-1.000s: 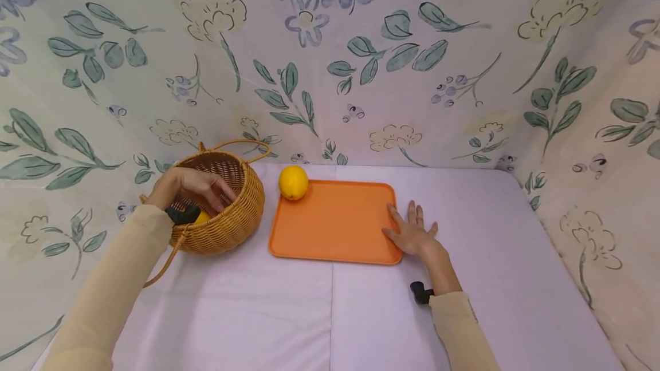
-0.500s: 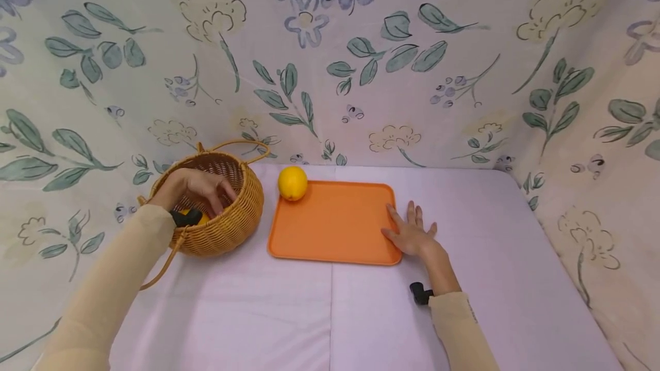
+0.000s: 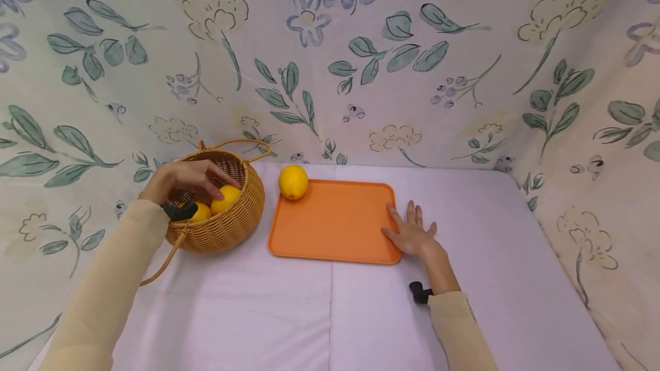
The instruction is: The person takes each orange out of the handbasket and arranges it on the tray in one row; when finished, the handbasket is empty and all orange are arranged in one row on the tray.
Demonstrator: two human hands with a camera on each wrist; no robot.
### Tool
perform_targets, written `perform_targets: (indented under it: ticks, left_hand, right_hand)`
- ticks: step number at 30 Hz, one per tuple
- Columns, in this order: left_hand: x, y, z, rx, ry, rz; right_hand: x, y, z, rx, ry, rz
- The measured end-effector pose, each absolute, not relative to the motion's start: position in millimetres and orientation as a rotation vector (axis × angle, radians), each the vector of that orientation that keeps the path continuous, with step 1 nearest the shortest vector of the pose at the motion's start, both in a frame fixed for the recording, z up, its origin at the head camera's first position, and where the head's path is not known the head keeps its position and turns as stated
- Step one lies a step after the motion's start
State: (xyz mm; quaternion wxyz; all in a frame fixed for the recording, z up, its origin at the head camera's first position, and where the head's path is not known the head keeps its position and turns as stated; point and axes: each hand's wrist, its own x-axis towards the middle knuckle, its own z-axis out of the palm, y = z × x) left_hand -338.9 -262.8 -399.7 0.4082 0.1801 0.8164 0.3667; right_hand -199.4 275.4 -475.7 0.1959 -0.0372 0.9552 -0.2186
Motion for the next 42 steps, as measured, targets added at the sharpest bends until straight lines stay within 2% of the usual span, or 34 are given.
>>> perform_targets:
  ticks: [9, 18, 26, 42]
  left_hand:
    - [-337.3, -267.3, -400.1, 0.415, 1.962, 0.966]
    - [-337.5, -267.8, -401.5, 0.49, 2.039, 0.959]
    - [-336.8, -269.9, -402.4, 0.463, 2.253, 0.942]
    - [-332.3, -267.6, -395.8, 0.449, 2.301, 0.915]
  right_hand:
    - [-201.9, 275.7, -479.1, -0.102, 2.685, -0.593]
    - [-203.0, 277.5, -478.0, -0.102, 2.692, -0.585]
    - [-202.0, 278.0, -479.7, -0.102, 2.683, -0.626]
    - [-201.7, 276.8, -479.9, -0.117, 2.678, -0.609]
